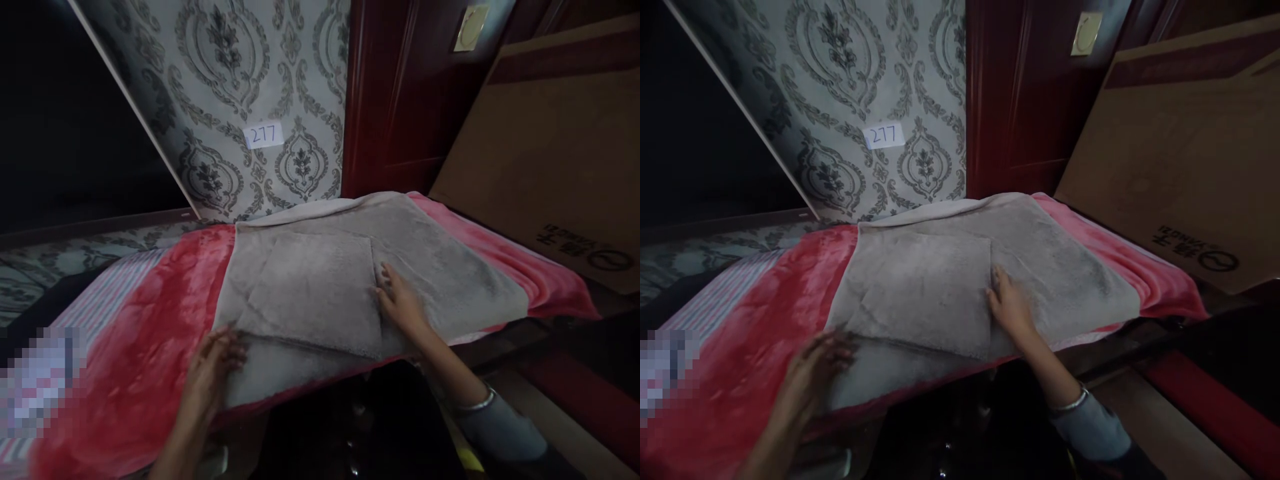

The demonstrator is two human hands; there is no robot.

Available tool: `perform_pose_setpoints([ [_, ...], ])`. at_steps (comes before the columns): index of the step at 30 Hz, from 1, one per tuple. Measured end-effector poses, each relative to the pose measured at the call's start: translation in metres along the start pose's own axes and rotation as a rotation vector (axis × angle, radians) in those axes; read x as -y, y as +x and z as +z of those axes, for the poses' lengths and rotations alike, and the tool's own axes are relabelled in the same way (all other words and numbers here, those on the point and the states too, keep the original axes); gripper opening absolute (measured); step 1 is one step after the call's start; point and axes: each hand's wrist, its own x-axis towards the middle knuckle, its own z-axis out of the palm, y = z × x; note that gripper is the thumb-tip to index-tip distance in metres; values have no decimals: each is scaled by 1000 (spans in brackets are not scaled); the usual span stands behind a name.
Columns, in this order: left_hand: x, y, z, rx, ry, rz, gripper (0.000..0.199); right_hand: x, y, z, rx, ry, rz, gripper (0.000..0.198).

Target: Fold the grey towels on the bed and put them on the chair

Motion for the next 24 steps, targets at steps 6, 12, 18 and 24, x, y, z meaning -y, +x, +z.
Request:
perform_pose_setpoints([
  [6, -14, 11, 73, 318, 680, 661, 37, 62, -4, 53, 254, -336, -398, 60],
  [12, 16, 42, 106, 527, 1476, 743, 62, 53, 6, 82, 556, -567, -434, 58],
  [18, 32, 49, 94, 521, 1561, 780, 65, 62, 43, 76, 625, -575, -429, 56],
  [24, 28, 45, 95, 525, 1530, 768, 66, 81, 91, 102, 407, -601, -467, 59],
])
